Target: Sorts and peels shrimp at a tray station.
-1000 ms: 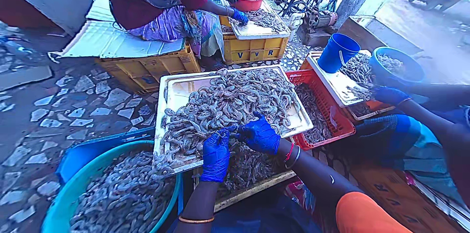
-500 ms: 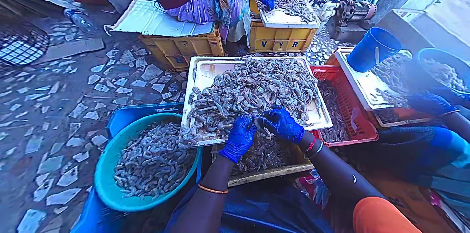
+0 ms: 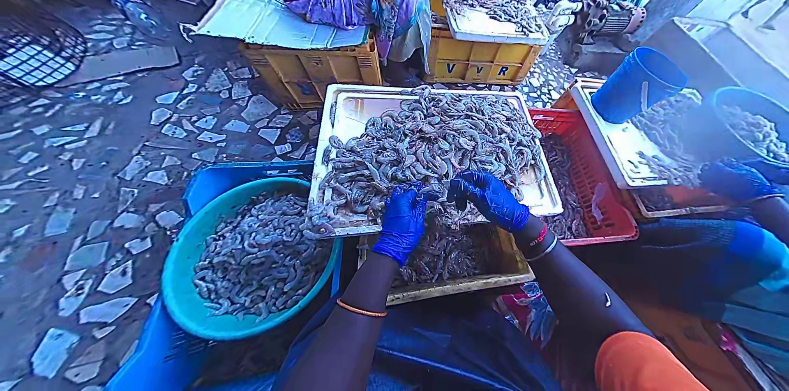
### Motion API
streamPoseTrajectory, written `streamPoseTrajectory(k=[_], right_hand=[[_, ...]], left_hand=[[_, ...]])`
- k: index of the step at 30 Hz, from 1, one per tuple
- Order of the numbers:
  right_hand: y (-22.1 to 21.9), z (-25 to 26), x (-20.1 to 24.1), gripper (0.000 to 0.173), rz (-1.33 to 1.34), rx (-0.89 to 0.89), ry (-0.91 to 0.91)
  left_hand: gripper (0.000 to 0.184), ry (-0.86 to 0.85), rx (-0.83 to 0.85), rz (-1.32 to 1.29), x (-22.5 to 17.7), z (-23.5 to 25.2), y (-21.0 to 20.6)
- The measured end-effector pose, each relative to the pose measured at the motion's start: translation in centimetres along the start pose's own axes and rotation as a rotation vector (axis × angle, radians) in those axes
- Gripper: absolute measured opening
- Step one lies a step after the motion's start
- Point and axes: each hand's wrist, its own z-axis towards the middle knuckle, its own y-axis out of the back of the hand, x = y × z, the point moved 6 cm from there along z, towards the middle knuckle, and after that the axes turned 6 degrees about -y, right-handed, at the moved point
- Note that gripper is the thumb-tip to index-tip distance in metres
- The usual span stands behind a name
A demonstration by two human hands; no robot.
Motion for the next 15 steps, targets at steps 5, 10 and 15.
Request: streamPoseTrajectory(k=[5,10,15], right_hand=[[-3.1,0.6,-1.8,0.056,-0.577,0.147,-0.145],[-6.8,0.4,-0.6,0.036,-0.263,-0.214,0.118],[-7.5,2.1,-0.3,0.053,-0.732,0.151,-0.026]], left_hand=[[0.038,0.259,-0.02,-0.496,-0.9,-0.8,0.1],[0.035,0.312,-0.16,-0.656,-0.8,-1.2,-0.6],[0.051,0.353,-0.792,-1.04,3.7,-2.1,4.8]])
